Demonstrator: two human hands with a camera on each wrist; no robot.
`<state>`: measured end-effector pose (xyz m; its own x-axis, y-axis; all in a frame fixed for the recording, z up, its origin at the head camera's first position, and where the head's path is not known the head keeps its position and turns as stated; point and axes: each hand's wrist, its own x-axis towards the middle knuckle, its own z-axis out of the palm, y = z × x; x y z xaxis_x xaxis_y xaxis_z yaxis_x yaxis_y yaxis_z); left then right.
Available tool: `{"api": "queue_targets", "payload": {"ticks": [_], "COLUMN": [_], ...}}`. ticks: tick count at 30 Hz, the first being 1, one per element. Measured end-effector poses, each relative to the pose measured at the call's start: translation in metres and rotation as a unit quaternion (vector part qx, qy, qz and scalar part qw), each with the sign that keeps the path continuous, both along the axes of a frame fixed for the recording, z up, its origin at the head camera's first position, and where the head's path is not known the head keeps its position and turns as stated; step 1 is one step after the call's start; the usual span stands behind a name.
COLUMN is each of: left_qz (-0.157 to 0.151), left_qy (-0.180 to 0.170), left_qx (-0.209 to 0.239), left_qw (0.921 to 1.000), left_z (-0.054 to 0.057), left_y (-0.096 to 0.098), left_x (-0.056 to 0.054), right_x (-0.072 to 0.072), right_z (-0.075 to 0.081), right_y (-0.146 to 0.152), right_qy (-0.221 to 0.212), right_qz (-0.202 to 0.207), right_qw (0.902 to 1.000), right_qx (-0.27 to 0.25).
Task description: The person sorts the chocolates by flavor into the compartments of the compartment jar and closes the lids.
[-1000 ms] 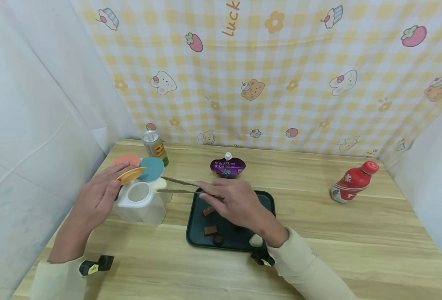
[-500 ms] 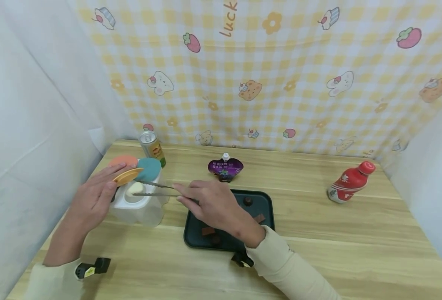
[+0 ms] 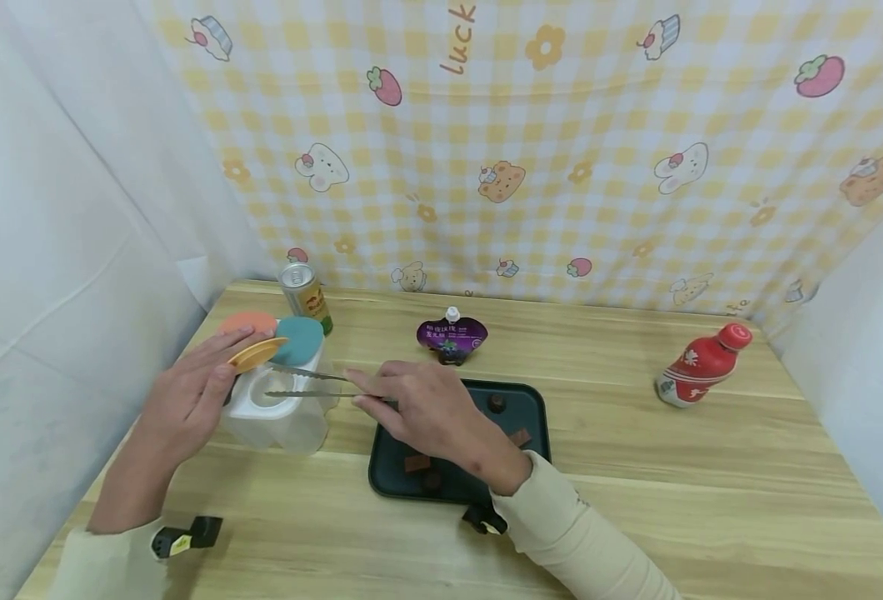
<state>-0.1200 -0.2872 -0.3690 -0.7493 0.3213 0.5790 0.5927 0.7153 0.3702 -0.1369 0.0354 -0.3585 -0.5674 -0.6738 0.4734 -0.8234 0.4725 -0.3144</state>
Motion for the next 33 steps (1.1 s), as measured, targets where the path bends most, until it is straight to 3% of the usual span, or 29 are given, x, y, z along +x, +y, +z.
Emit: {"api": "queue_targets", "payload": {"ticks": [20,33], "left_qz": [0.003,0.006], "left_qy": [0.004,0.003], "left_qx": [0.000,-0.002], "left_qw": [1.0000,1.0000], "left_z": [0.000,0.000], "left_y": [0.000,0.001], "left_x": [-0.002,0.000], "right_x": [0.000,0.006], "right_z": [0.004,0.004], "right_y": [0.009,0.061], "right_qy": [-0.006,-0.007], "right_qz": [0.003,-0.015], "right_qw": [1.0000,0.9995], "right_qx": [0.000,-0.026]}}
